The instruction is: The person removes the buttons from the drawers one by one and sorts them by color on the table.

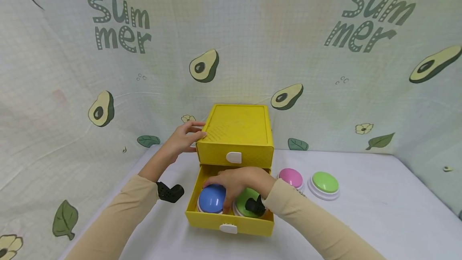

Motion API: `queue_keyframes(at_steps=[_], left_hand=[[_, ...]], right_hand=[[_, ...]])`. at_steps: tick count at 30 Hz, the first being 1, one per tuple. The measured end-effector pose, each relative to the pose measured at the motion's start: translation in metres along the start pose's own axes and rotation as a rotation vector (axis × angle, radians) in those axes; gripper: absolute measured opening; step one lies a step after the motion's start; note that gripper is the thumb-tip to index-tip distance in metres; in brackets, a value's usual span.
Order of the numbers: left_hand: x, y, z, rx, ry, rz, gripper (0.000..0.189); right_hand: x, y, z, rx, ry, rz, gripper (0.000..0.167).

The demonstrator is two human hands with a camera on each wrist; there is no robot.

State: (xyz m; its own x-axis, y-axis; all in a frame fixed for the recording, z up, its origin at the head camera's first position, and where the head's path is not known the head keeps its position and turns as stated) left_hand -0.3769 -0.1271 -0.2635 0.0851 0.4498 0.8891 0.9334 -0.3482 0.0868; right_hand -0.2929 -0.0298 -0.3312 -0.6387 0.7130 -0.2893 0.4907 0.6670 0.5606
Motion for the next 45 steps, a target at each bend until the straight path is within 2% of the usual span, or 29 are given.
queue_keyframes(at_steps=[16,25,34,45], left_hand=[[-0.003,0.0,-0.002,-0.003,0.003,-0.015,0.049],[-0.003,0.001,-0.002,-0.001,0.005,-0.021,0.048],[-0.002,0.001,-0.001,0.0,-0.011,-0.015,0.049],[-0.002,-0.001,-0.001,-0.002,-0.014,-0.008,0.05]], right_hand=[[0.0,0.006,-0.004,0.035,-0.036,-0.009,0.072],[-0.005,0.017,-0.013,0.086,-0.065,-0.08,0.071],[-0.006,0.034,-0.021,0.134,-0.151,-0.138,0.073],[-0.01,0.062,-0.03,0.279,-0.196,-0.271,0.073]])
Point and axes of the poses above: each hand's wrist, its own y-axis away from the middle knuckle, its own z-axis out of the palm, x = y × z, the point moved 10 cm from there along -y, towards the middle knuckle, and after that the axes turned 10 degrees about -x, right-handed, at the moved point
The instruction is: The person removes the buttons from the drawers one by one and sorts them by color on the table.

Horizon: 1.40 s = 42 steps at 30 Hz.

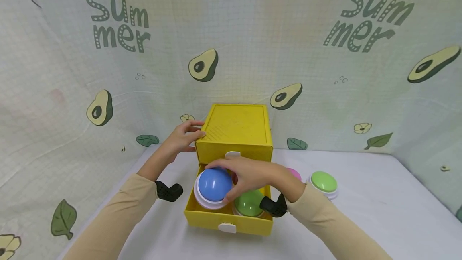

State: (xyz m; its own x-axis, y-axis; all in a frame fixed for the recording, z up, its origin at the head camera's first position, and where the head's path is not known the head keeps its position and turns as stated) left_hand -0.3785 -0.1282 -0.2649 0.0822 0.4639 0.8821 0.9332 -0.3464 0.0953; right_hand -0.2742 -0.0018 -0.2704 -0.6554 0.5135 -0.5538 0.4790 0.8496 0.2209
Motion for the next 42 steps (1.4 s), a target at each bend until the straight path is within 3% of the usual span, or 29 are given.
queue_keyframes(at_steps=[7,13,30,42], left_hand=[[0.0,0.001,-0.002,0.008,-0.004,-0.007,0.05],[0.001,0.001,0.0,0.006,0.004,-0.008,0.049],[-0.002,0.001,0.0,0.014,0.016,-0.048,0.046],[-0.001,-0.002,0.0,0.01,0.011,-0.032,0.049]], right_hand=[[-0.008,0.016,-0.004,0.075,-0.032,-0.082,0.073],[-0.003,0.038,-0.008,0.15,-0.093,-0.084,0.074],[0.032,0.106,0.0,0.384,-0.13,0.062,0.071],[0.065,0.154,-0.004,0.616,-0.113,0.192,0.077]])
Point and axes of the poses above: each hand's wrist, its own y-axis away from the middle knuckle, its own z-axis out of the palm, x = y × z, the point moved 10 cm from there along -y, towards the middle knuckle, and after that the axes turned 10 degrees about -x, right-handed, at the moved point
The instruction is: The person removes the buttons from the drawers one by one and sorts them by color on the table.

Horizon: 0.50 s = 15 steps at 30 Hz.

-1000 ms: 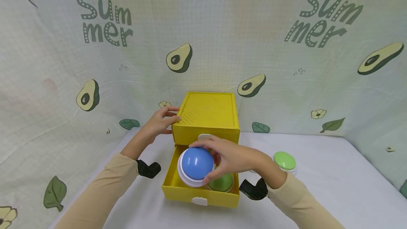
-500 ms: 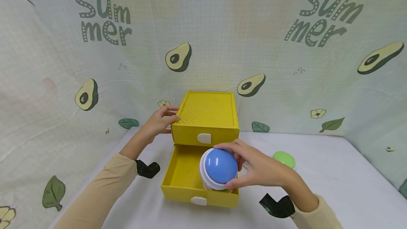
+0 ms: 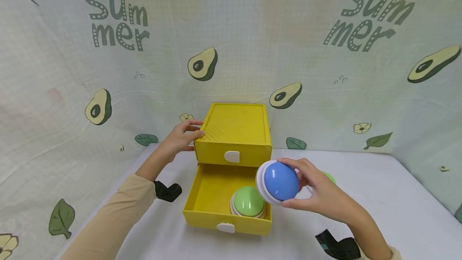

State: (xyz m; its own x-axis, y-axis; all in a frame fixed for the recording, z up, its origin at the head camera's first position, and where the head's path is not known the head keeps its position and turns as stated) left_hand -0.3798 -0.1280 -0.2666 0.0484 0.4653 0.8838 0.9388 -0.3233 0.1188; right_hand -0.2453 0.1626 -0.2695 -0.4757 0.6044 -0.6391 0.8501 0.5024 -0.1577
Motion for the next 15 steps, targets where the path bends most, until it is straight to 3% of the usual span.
queue_keyframes(at_steps=[9,15], left_hand=[[0.0,0.0,0.0,0.001,0.005,-0.013,0.049],[0.0,0.0,-0.002,0.005,0.011,-0.016,0.047]], right_hand=[[0.043,0.021,-0.025,0.148,-0.007,0.144,0.082],[0.077,0.03,-0.037,0.189,-0.014,0.24,0.087]])
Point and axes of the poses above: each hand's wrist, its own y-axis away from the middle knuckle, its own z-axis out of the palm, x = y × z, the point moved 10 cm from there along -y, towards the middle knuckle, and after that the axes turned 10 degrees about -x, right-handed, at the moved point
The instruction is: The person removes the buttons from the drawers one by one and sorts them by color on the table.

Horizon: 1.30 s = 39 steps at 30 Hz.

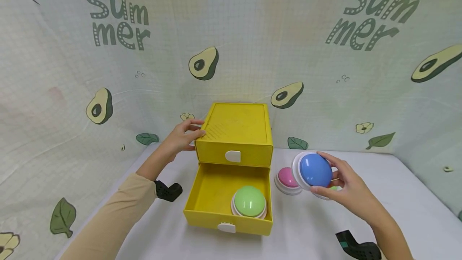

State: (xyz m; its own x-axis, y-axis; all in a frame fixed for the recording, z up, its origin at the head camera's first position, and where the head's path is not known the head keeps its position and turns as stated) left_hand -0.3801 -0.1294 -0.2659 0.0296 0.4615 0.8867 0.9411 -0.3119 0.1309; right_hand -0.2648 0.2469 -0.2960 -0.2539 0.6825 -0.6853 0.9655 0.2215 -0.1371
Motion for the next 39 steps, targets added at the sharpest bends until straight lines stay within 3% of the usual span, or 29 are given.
queue_keyframes(at_steps=[10,23,32,39], left_hand=[[-0.002,-0.001,0.0,0.001,0.001,-0.003,0.048],[-0.001,0.001,0.001,-0.001,-0.002,-0.001,0.048],[0.0,0.001,0.001,0.0,0.0,-0.012,0.046],[0.001,0.001,0.002,-0.004,0.005,-0.008,0.046]], right_hand=[[0.057,-0.001,-0.014,0.004,-0.044,0.157,0.091],[0.132,0.01,-0.032,0.085,-0.096,0.392,0.098],[0.2,0.015,-0.033,0.103,-0.113,0.568,0.113],[0.214,0.027,-0.025,0.049,-0.117,0.664,0.105]])
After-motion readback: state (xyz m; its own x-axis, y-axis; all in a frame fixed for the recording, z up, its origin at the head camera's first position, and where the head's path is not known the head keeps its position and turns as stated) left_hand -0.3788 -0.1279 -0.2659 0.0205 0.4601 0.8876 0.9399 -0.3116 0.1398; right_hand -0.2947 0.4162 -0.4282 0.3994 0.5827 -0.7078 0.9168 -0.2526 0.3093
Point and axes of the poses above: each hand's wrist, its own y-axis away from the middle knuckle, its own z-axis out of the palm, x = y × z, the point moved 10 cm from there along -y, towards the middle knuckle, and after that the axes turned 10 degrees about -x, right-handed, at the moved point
